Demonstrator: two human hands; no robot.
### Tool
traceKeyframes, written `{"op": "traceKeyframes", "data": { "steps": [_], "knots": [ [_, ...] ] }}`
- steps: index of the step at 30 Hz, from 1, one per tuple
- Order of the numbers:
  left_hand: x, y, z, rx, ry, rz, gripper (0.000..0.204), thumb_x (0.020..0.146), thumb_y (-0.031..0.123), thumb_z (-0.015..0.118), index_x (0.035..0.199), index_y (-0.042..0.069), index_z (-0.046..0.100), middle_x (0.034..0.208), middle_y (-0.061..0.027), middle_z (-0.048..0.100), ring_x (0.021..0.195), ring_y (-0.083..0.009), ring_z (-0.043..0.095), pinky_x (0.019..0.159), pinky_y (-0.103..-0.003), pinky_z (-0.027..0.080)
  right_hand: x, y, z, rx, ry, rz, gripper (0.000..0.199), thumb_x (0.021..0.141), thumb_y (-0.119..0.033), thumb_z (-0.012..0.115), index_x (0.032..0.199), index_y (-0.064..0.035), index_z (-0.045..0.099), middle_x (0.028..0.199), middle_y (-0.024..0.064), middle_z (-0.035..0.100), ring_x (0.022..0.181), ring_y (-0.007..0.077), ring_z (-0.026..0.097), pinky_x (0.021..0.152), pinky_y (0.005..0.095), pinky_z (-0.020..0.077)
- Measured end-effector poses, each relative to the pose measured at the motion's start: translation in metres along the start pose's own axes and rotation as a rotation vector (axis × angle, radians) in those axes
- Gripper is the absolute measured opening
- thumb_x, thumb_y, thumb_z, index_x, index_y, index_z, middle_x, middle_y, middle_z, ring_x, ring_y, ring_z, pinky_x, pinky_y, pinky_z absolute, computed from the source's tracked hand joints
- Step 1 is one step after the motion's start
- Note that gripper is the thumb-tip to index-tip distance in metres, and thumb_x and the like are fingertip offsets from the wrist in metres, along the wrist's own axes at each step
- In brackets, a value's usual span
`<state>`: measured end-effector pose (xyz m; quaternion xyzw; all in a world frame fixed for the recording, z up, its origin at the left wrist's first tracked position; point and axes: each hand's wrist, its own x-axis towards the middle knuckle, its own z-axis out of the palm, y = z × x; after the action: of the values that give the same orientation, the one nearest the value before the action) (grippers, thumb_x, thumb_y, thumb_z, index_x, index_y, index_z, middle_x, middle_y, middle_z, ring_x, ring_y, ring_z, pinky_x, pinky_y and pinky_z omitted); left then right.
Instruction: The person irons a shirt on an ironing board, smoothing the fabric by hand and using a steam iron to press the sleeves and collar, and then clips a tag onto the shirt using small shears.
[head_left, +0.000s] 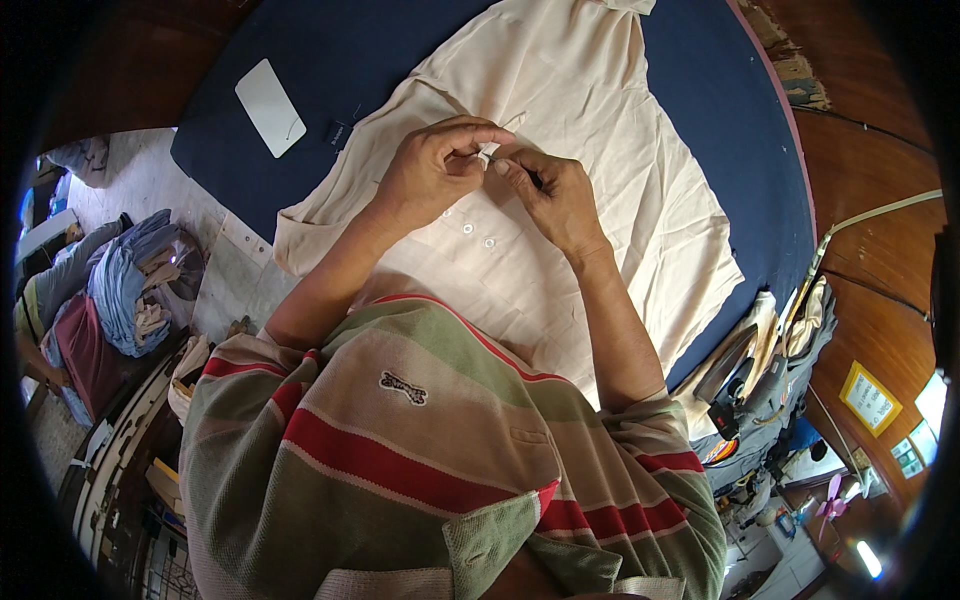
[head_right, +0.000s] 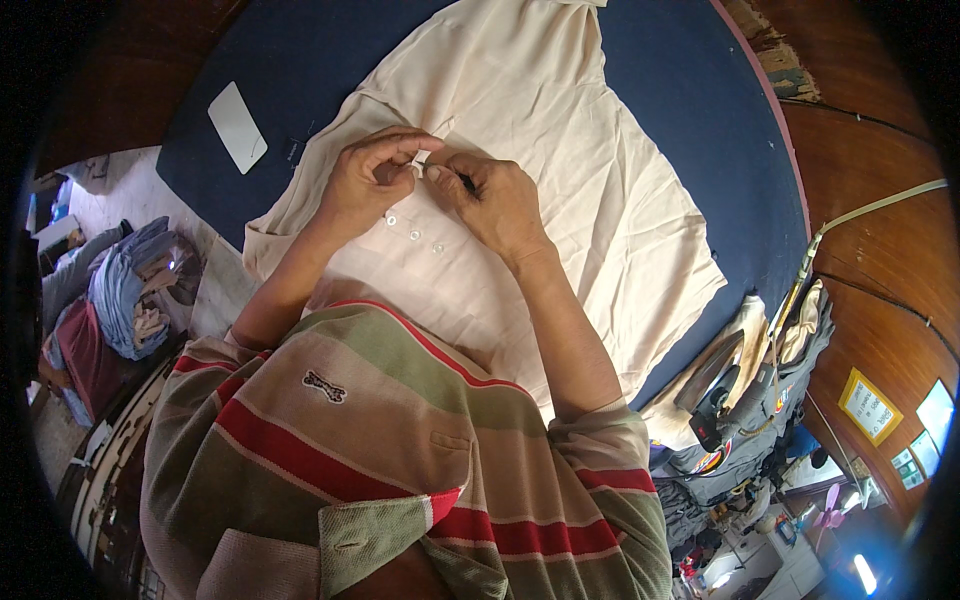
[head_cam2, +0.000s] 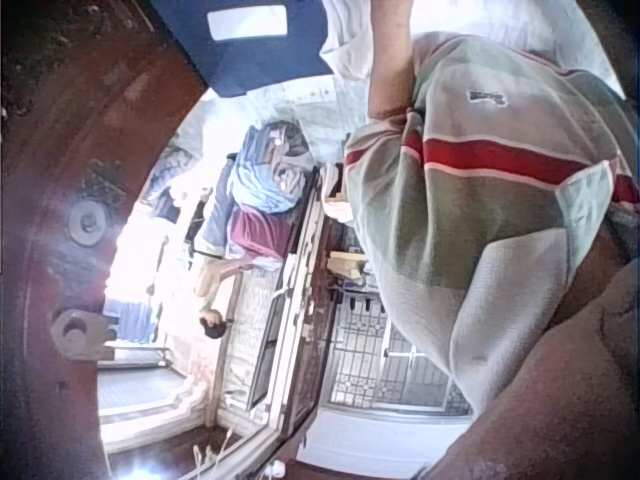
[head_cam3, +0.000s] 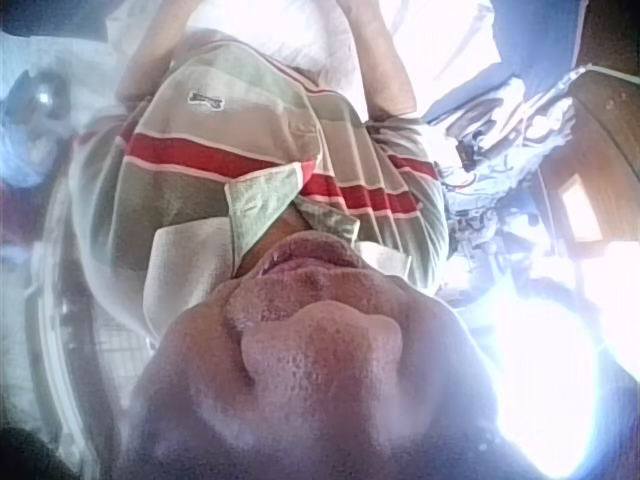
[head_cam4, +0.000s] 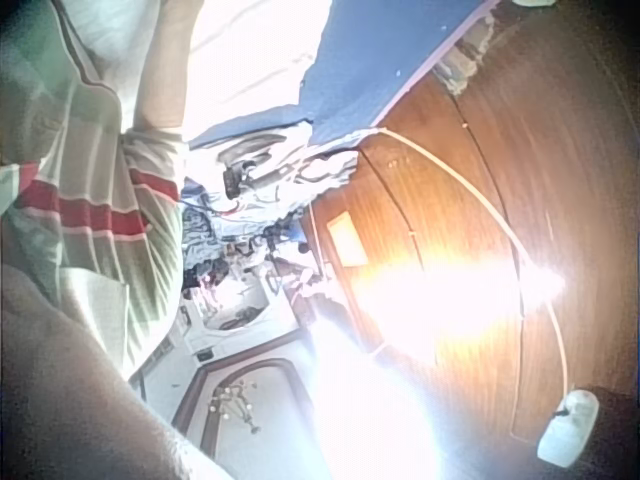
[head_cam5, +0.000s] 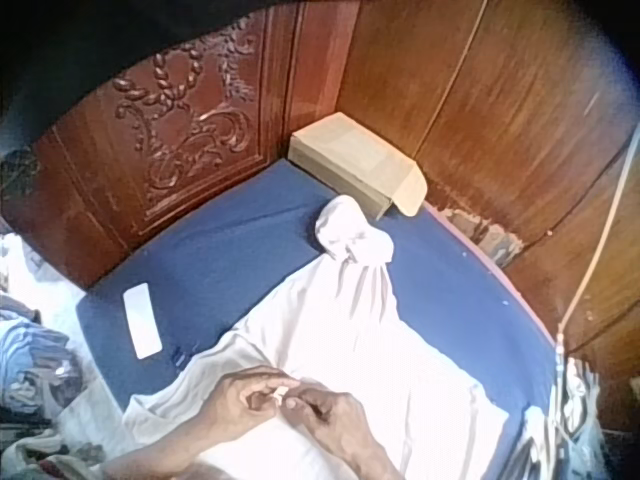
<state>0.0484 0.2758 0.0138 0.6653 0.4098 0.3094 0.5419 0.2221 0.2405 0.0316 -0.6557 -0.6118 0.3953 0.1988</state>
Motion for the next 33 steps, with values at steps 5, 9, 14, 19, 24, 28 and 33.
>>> {"op": "traceKeyframes", "data": {
  "steps": [5,9,14,19,24,28,33],
  "knots": [
    [0.000,0.002,0.001,-0.015,-0.004,0.016,0.041,0.071,-0.011,0.051,0.106,0.004,0.064,0.103,0.0008,0.061,0.064,0.0002,0.046,0.058,-0.015,0.040,0.000,0.000,0.002,0.007,0.002,-0.025,0.024,0.086,-0.025,0.060,0.094,-0.0032,0.068,0.071,0.0118,0.064,0.056,0.0151,0.052,0.059,0.0286,0.0441],
    [0.000,0.002,0.001,-0.007,-0.006,0.013,0.041,0.071,-0.012,0.051,0.106,0.004,0.064,0.102,0.0010,0.061,0.064,0.0007,0.045,0.058,-0.014,0.039,0.000,0.000,0.003,0.013,0.011,-0.001,0.026,0.083,-0.029,0.061,0.089,-0.0050,0.069,0.068,0.0117,0.064,0.056,0.0217,0.057,0.058,0.0327,0.0456],
    [-0.001,0.002,0.000,-0.018,-0.016,0.015,0.041,0.071,-0.012,0.051,0.106,0.004,0.064,0.101,0.0011,0.061,0.064,0.0007,0.045,0.057,-0.014,0.039,0.000,-0.006,0.001,0.027,0.030,-0.022,0.026,0.081,-0.031,0.062,0.087,-0.0062,0.070,0.068,0.0107,0.064,0.057,0.0251,0.060,0.058,0.0346,0.0467],
    [-0.001,0.000,0.002,-0.053,-0.027,0.014,0.042,0.071,-0.012,0.050,0.108,0.004,0.063,0.103,0.0011,0.061,0.065,0.0007,0.046,0.058,-0.014,0.039,0.000,-0.002,0.004,-0.011,0.015,-0.020,0.023,0.081,-0.027,0.061,0.087,-0.0065,0.069,0.072,0.0117,0.065,0.060,0.0258,0.061,0.059,0.0349,0.0470],
    [-0.002,-0.003,0.000,-0.045,0.000,0.039,0.045,0.072,-0.012,0.050,0.113,0.004,0.061,0.106,-0.0007,0.060,0.074,-0.0014,0.054,0.064,-0.015,0.043,-0.003,-0.002,-0.007,0.042,-0.005,0.027,0.025,0.078,-0.024,0.062,0.095,-0.0051,0.067,0.072,0.0142,0.064,0.062,0.0251,0.061,0.061,0.0332,0.0467],
    [-0.002,-0.003,-0.003,-0.038,0.051,0.065,0.048,0.073,-0.009,0.054,0.119,0.006,0.056,0.115,-0.0052,0.057,0.093,-0.0109,0.059,0.080,-0.024,0.047,-0.015,0.025,-0.017,0.235,0.077,0.032,0.031,0.078,-0.014,0.060,0.106,0.0002,0.061,0.076,0.0093,0.064,0.068,0.0144,0.060,0.063,0.0279,0.0451],
    [-0.008,-0.024,-0.048,0.232,0.687,0.250,0.055,0.074,0.002,0.065,0.127,0.007,0.049,0.124,-0.0087,0.054,0.113,-0.0195,0.052,0.096,-0.032,0.040,-0.043,0.079,-0.046,0.300,0.399,0.031,0.033,0.083,-0.005,0.050,0.115,0.0012,0.056,0.102,0.0050,0.057,0.087,0.0129,0.051,0.079,0.0239,0.0402]
  ]
}}
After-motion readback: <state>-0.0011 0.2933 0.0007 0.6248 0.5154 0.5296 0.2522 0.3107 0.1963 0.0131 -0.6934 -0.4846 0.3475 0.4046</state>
